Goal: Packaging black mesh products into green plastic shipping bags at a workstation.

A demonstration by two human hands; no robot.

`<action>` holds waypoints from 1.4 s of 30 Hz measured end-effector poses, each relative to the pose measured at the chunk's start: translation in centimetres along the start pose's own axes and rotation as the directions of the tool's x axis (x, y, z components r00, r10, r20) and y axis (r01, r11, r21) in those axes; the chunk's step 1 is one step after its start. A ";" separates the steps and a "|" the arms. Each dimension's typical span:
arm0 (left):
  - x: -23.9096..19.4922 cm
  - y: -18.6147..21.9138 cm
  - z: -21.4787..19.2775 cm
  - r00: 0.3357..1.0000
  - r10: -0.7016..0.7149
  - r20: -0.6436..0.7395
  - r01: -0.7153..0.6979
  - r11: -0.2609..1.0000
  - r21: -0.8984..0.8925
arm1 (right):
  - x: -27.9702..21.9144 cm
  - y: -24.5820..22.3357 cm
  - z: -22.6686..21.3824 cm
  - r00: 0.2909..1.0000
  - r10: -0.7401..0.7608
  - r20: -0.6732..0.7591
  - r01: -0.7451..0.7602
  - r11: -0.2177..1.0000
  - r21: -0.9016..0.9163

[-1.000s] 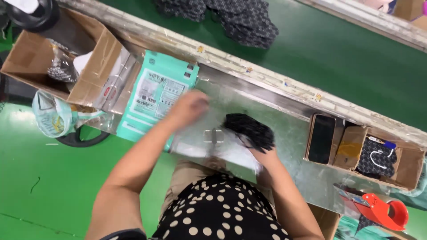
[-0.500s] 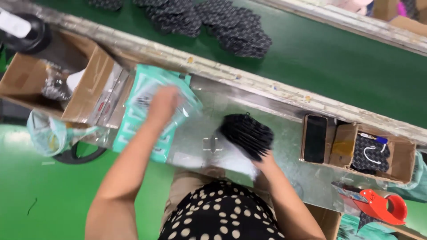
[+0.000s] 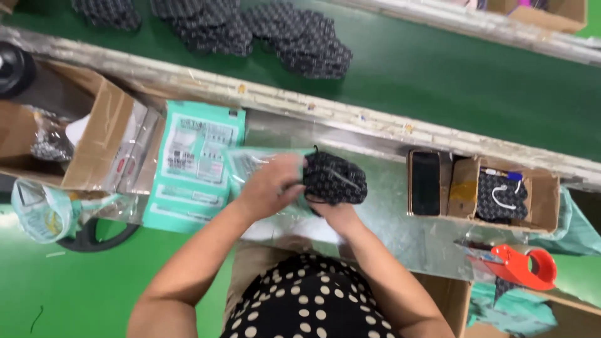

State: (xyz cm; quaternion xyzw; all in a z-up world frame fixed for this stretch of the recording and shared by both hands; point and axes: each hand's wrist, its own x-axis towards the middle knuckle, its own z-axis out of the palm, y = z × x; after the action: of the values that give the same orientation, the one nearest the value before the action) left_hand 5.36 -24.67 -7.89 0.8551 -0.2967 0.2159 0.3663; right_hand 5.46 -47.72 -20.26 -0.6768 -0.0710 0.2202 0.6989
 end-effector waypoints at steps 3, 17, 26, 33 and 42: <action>0.3 -0.7 -0.7 0.953 -0.254 -0.167 0.255 0.967 -0.012 | -0.4 -4.0 0.5 0.994 -0.081 0.075 0.086 0.994 -0.067; 1.1 0.5 2.4 0.991 -0.114 -0.069 0.122 0.985 0.121 | 0.1 -5.8 0.4 0.943 0.039 0.332 0.180 0.778 -0.602; 1.2 0.8 0.3 0.952 -0.294 0.088 0.301 0.950 -0.085 | -1.1 -9.7 -0.8 0.966 -0.248 0.069 0.256 0.896 -0.364; 0.8 2.1 0.4 0.981 -0.158 0.110 0.161 0.987 -0.017 | -0.6 -8.0 -0.8 0.984 -0.154 0.095 0.177 0.922 -0.344; 1.0 1.9 0.7 0.972 -0.215 0.092 0.217 0.976 -0.010 | -0.2 -10.0 -0.4 0.933 -0.343 0.106 0.337 0.738 -0.584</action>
State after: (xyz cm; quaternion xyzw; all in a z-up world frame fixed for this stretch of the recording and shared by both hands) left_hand 4.94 -26.64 -6.78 0.8876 -0.2203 0.1328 0.3822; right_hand 7.57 -48.02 -10.47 -0.8373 -0.2554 0.0527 0.4806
